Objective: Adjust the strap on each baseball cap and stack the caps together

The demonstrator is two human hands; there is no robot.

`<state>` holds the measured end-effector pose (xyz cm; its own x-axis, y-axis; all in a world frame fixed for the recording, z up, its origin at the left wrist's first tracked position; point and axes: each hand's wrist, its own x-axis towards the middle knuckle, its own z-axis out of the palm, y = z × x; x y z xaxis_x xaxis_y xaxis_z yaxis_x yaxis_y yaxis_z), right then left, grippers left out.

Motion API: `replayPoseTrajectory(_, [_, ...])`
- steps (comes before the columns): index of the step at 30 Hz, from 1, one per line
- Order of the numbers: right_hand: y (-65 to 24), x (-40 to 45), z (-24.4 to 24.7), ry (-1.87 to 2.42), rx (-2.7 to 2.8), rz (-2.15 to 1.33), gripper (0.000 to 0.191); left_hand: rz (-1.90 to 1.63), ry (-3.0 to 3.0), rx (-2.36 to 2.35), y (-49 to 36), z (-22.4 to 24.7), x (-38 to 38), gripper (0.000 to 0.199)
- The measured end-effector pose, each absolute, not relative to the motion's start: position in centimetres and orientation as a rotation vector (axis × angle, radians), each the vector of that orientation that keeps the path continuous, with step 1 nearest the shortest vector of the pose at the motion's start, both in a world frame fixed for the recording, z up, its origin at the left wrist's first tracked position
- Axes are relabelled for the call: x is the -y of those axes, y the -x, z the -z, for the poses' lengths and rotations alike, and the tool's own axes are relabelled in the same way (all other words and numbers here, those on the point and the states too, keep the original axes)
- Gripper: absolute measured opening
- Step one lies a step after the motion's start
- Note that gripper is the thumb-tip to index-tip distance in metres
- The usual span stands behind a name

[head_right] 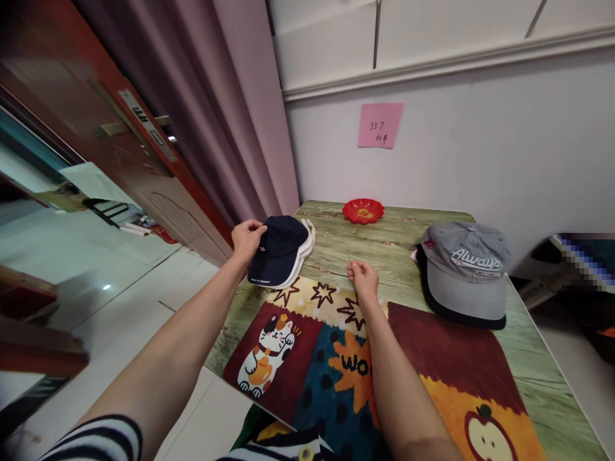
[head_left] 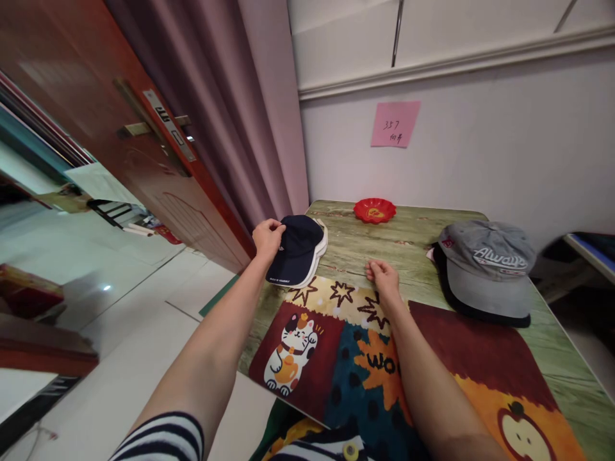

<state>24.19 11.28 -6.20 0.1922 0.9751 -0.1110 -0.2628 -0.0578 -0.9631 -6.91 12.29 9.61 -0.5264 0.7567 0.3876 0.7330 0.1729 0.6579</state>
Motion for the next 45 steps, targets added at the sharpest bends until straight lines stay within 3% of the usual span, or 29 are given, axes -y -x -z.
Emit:
replayPoseTrajectory(7, [-23.5,-9.8,1.8,0.976,0.942,-1.433,0.042,-1.787,-1.665,-1.97,4.6,-13.8,-10.1,0.009])
replayPoseTrajectory(12, [-23.6,-8.3,-2.6,0.711,1.014,-1.614,0.049,-1.804,-1.777,-1.722,-0.3,-16.3,-6.4,0.014])
replayPoseTrajectory(17, [-24.3,-7.1,-5.6,0.551,0.968,-1.603,0.056,-1.691,-1.804,-1.464,-6.2,-14.9,-2.1,0.01])
replayPoseTrajectory(21, [-25.8,-7.2,-5.6,0.551,0.891,-1.565,0.044,-1.626,-1.602,-1.334,-7.4,-12.2,-1.4,0.019])
replayPoseTrajectory(23, [-26.4,-7.3,-5.4,0.551,0.874,-1.554,0.042,-1.571,-1.287,-1.375,-6.7,-11.0,-2.0,0.036])
replayPoseTrajectory(27, [-26.9,-7.2,-5.6,0.568,0.902,-1.572,0.048,-1.044,-0.809,-1.256,-4.9,-9.4,-3.4,0.067])
replayPoseTrajectory(29, [-27.2,-7.1,-5.8,0.589,0.935,-1.574,0.052,-0.909,-0.766,-1.13,-4.5,-9.4,-3.9,0.061])
replayPoseTrajectory(32, [-28.0,-7.0,-6.2,0.63,0.963,-1.493,0.044,-1.044,-0.855,-1.032,-4.4,-10.6,-4.6,0.04])
replayPoseTrajectory(38, [-30.4,-7.6,-6.3,0.681,1.108,-1.22,0.044,-1.376,-1.201,-0.851,-5.0,-13.0,-5.5,0.077])
replayPoseTrajectory(45, [-33.3,-7.7,-6.3,0.841,1.708,-1.578,0.044,-1.103,-1.278,-1.165,-5.4,-8.9,-4.4,0.046])
